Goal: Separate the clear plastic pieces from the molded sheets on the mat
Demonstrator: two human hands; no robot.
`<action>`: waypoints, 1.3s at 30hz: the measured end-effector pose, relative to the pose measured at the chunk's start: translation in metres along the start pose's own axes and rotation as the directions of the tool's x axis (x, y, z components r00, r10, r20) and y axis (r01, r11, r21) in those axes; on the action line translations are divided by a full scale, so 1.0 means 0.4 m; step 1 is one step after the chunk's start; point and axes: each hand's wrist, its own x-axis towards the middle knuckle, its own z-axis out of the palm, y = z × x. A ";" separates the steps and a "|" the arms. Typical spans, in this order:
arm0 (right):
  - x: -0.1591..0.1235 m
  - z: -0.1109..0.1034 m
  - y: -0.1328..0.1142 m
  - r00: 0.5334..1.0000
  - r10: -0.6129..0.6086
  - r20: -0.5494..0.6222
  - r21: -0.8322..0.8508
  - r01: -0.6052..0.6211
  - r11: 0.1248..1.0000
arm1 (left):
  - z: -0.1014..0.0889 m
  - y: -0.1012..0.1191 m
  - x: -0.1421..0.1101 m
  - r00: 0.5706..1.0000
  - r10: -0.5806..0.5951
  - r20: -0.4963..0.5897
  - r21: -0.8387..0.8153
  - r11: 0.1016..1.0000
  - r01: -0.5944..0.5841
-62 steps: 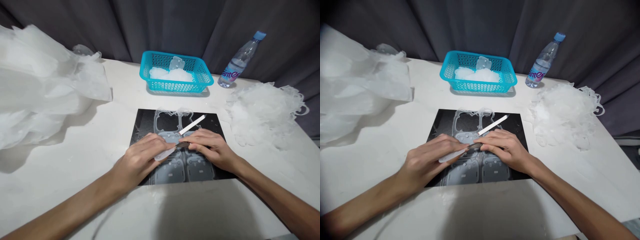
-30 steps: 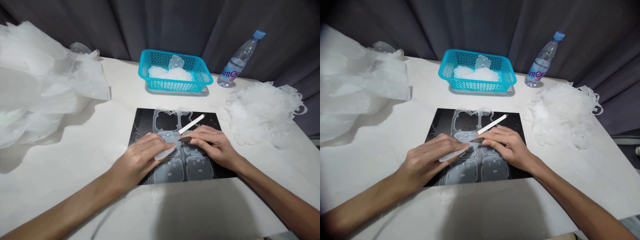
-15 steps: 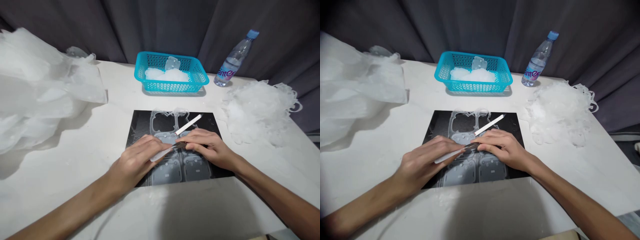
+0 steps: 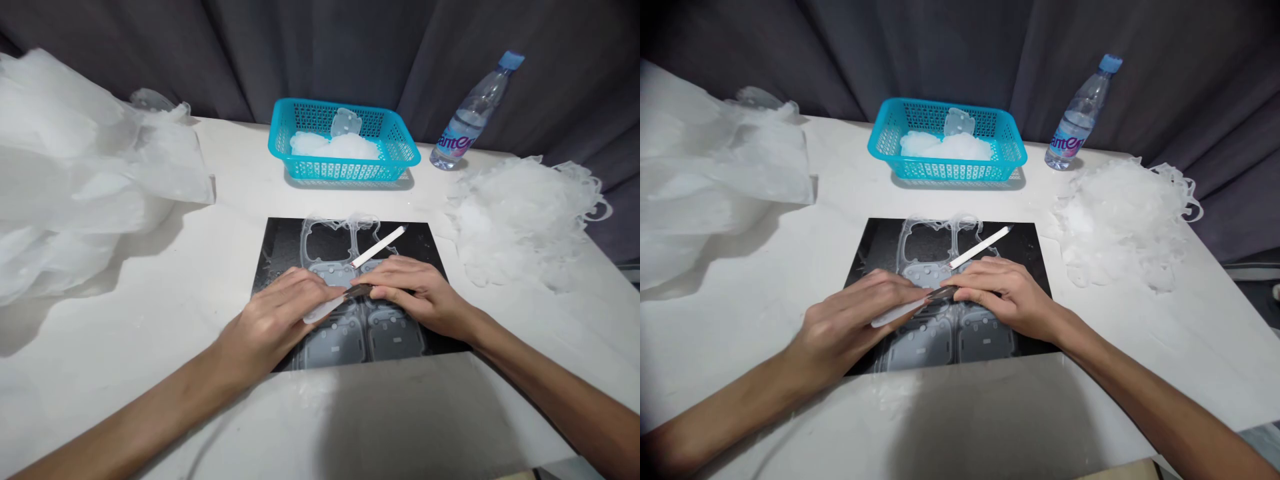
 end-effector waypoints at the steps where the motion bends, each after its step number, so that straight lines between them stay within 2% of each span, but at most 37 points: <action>1: 0.000 0.000 0.000 1.000 0.000 0.002 -0.005 0.000 1.000 | 0.000 -0.001 -0.001 1.000 -0.002 0.005 -0.003 1.000 0.002; 39: 0.002 0.004 -0.002 1.000 0.006 -0.003 -0.028 -0.006 1.000 | 0.003 -0.004 -0.001 1.000 -0.001 0.000 -0.025 1.000 0.001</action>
